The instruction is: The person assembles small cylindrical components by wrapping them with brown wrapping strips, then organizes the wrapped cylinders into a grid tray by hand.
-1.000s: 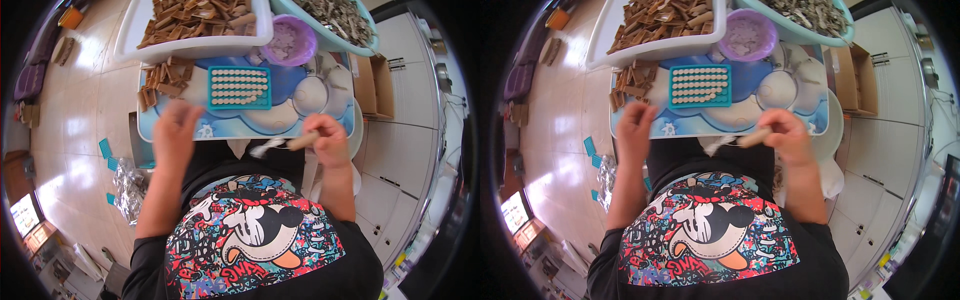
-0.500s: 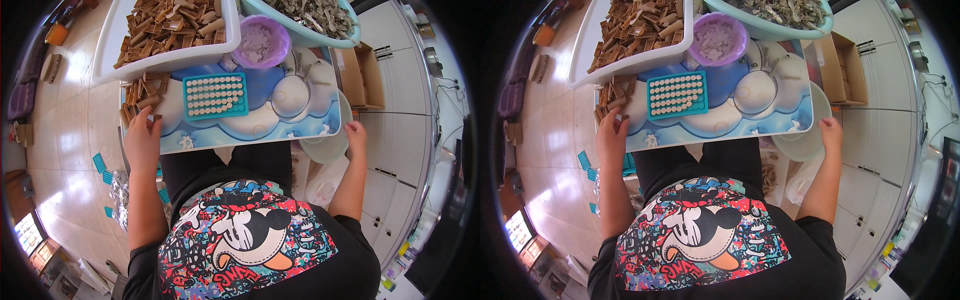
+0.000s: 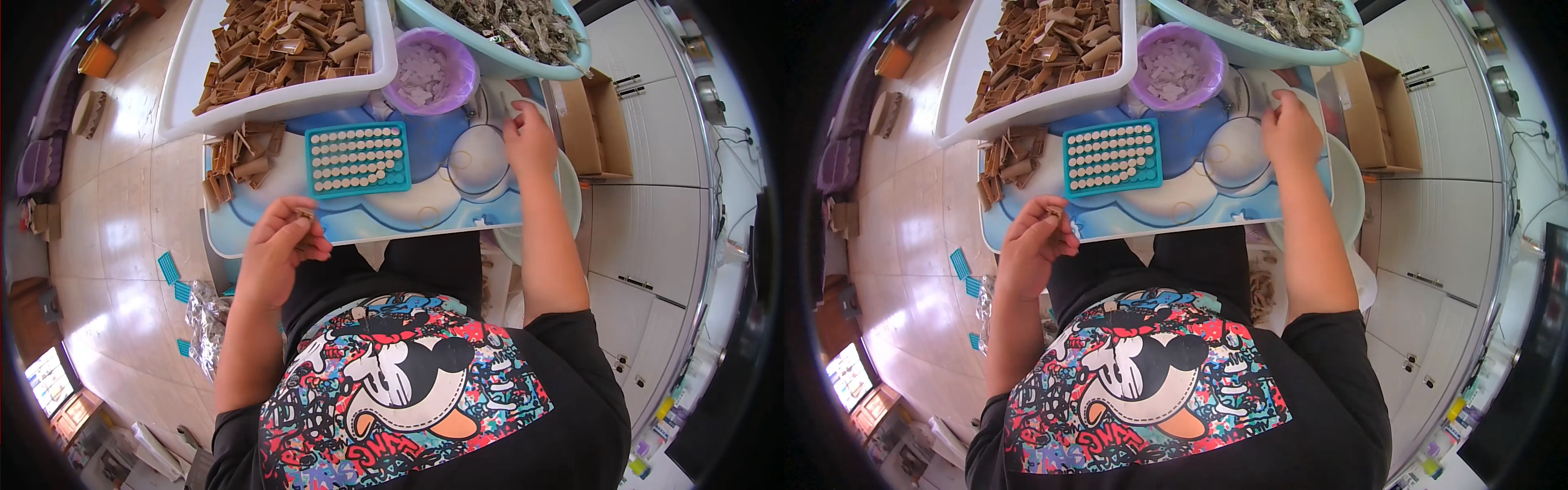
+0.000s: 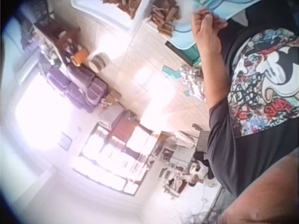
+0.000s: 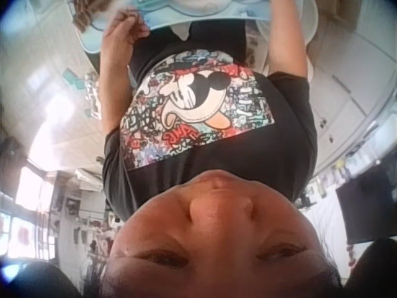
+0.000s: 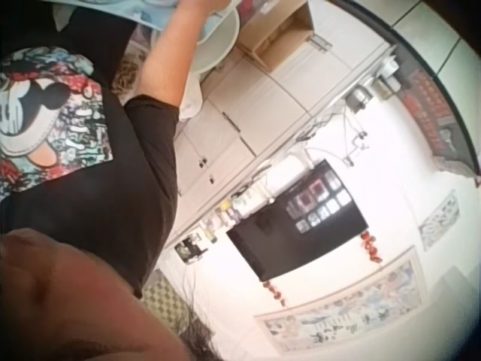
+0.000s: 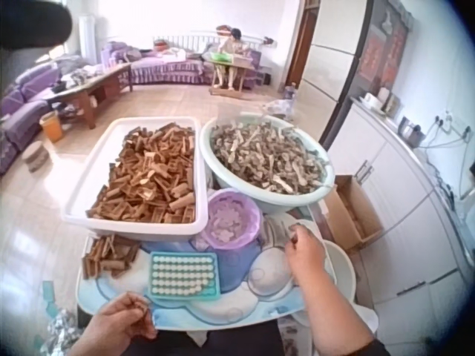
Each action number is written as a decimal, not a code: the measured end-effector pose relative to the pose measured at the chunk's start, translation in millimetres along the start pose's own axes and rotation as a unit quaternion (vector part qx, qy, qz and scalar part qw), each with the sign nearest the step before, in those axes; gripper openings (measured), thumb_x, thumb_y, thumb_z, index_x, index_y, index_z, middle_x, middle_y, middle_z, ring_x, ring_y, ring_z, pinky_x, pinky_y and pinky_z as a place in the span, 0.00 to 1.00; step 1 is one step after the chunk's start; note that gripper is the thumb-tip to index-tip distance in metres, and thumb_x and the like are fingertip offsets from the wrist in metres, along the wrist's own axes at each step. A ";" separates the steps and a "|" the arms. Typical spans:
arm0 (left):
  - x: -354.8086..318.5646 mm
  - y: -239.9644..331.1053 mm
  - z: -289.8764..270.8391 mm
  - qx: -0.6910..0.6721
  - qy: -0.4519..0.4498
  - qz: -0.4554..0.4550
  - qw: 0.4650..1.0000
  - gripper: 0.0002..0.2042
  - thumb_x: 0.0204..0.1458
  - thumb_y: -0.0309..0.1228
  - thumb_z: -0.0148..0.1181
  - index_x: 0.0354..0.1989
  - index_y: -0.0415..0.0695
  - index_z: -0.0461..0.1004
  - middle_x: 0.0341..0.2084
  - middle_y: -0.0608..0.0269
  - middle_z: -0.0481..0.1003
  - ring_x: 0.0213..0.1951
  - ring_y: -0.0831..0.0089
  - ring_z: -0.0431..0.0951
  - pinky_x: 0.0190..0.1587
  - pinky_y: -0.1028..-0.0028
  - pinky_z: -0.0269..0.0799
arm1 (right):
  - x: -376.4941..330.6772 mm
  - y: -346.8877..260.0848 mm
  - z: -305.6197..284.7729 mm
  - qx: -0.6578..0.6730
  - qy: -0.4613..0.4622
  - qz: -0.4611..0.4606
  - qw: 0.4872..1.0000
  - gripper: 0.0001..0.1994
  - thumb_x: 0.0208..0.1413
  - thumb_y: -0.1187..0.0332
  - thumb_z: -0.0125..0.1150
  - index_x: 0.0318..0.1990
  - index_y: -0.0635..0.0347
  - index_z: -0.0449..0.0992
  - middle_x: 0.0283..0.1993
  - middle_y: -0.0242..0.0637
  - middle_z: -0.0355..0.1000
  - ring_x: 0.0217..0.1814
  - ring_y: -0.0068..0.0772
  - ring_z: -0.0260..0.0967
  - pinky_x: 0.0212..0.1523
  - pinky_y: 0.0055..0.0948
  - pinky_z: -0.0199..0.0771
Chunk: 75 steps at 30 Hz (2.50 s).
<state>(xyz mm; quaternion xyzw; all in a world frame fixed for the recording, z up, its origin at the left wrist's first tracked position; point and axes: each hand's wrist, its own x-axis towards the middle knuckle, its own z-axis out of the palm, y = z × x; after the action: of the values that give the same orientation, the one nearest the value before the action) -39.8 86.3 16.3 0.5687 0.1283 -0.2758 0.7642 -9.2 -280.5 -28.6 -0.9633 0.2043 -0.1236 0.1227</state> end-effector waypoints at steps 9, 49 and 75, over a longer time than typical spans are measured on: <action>11.2 -13.3 53.4 0.078 -0.201 -0.111 0.970 0.11 0.51 0.28 0.52 0.42 0.38 0.72 0.27 0.65 0.73 0.18 0.85 0.62 0.19 0.82 0.56 | -62.2 -32.7 -53.9 0.364 0.023 0.053 0.930 0.09 0.46 0.75 0.58 0.38 0.57 0.74 0.30 0.34 0.71 0.26 0.32 0.67 0.29 0.24 0.68; 16.2 -32.5 45.1 -0.055 -0.106 -0.117 0.986 0.10 0.52 0.34 0.59 0.38 0.41 0.75 0.26 0.68 0.73 0.19 0.83 0.62 0.22 0.84 0.56 | -135.9 -111.7 -37.1 0.497 -0.212 -0.055 0.840 0.08 0.46 0.73 0.66 0.32 0.63 0.71 0.24 0.27 0.69 0.22 0.15 0.62 0.22 0.18 0.62; 8.9 -23.4 26.2 -0.097 -0.064 -0.043 0.992 0.27 0.61 0.50 0.36 0.54 0.38 0.66 0.36 0.65 0.71 0.34 0.81 0.66 0.37 0.80 0.61 | -116.4 -125.4 -31.3 0.399 -0.106 -0.283 0.866 0.06 0.43 0.79 0.60 0.29 0.62 0.70 0.30 0.39 0.69 0.29 0.38 0.67 0.27 0.29 0.66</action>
<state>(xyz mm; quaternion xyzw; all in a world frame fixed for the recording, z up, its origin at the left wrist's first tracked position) -48.9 54.5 1.4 0.4666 0.1295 -0.3311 0.8099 -75.8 -125.8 15.0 -0.8560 -0.1582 -0.1213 0.4771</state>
